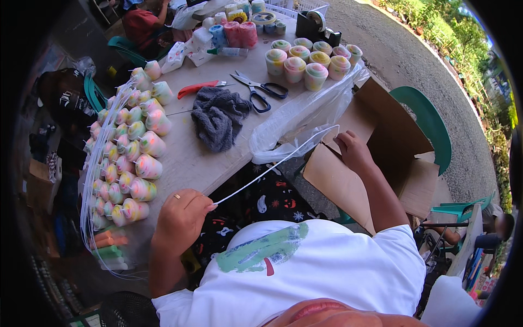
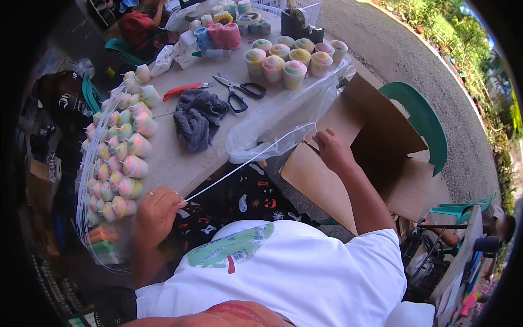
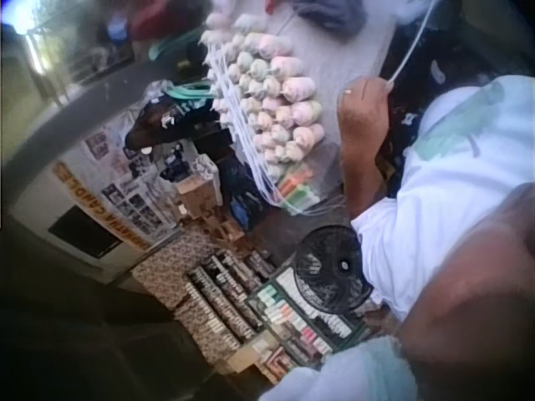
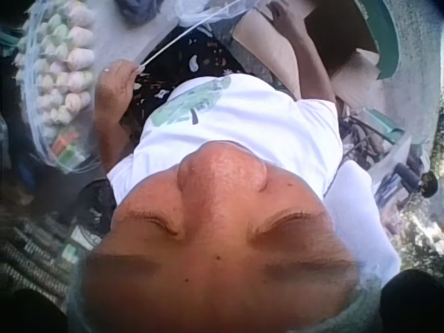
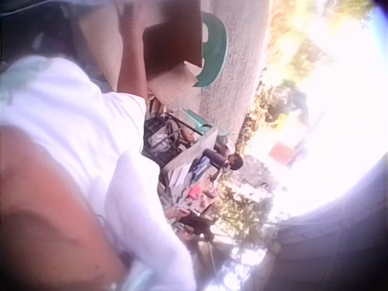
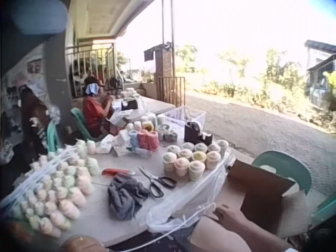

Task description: The person inserts a wick into the top of a small cylindrical candle, ties it, and trims the excess with scissors. They repeat this process for multiple candles, placing finished units on the table.

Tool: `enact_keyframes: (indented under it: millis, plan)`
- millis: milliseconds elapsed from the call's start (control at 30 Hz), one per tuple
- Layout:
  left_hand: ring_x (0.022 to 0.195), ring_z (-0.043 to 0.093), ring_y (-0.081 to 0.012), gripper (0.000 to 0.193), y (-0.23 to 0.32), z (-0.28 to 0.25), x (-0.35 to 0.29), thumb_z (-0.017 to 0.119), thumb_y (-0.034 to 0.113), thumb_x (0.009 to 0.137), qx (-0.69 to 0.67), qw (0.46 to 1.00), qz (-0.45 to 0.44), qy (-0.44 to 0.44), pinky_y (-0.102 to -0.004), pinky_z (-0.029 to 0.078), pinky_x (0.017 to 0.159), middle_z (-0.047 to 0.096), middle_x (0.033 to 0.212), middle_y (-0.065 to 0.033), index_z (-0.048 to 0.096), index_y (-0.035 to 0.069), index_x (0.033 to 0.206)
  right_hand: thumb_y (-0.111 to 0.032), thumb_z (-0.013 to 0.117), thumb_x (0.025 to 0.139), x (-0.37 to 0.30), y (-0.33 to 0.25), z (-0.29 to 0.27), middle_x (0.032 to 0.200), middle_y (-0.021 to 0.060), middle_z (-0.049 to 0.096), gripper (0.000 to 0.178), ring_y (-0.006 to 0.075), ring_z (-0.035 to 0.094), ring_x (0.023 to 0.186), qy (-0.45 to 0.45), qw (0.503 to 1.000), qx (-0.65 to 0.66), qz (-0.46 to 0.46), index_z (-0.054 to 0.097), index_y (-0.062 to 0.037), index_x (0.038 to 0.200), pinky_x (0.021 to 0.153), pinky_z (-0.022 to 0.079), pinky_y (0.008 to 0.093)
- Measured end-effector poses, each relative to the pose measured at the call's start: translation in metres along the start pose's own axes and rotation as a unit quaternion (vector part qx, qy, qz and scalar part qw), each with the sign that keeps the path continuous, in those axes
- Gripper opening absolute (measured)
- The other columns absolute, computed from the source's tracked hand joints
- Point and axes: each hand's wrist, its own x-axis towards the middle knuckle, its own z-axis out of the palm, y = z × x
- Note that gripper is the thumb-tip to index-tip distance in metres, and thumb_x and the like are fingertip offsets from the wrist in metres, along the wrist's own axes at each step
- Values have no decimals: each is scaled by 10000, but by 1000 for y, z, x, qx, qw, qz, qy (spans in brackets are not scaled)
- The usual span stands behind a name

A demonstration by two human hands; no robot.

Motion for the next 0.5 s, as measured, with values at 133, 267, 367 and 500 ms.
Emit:
enact_keyframes:
  millis: [133, 267, 367, 500]
  plan:
    - [831, 593, -317, 137, 2, -35, -26, 685, 29, 753, 108, 993, -13, 38, -430, 464, 761, 604, 859, -116, 609, 24, 867, -100, 615, 886, 15, -20, -30, 945, 135, 581, 115, 302, 592, 847, -49, 984, 161, -60, 643, -9, 952, 740, 489, 363]
    - [883, 586, -340, 134, -13, -60, -58, 654, 11, 783, 196, 973, -73, 93, -437, 458, 815, 608, 909, -149, 602, 2, 906, -49, 652, 837, 25, -43, -61, 971, 111, 599, 97, 268, 602, 903, 135, 961, 109, -216, 639, -21, 929, 779, 490, 338]
    - [902, 578, -348, 98, -19, -64, -76, 618, 9, 828, 198, 964, -108, 142, -440, 449, 837, 607, 928, -165, 594, -10, 921, -51, 669, 827, 29, -65, -106, 1003, 68, 616, 132, 244, 615, 880, 190, 947, 72, -250, 638, -55, 955, 770, 497, 335]
    - [903, 578, -351, 89, -22, -58, -85, 616, 15, 840, 179, 964, -115, 160, -442, 449, 843, 608, 935, -170, 593, -10, 922, -75, 657, 845, 28, -79, -132, 975, 82, 630, 106, 263, 614, 897, 153, 957, -7, -247, 627, -73, 947, 793, 494, 352]
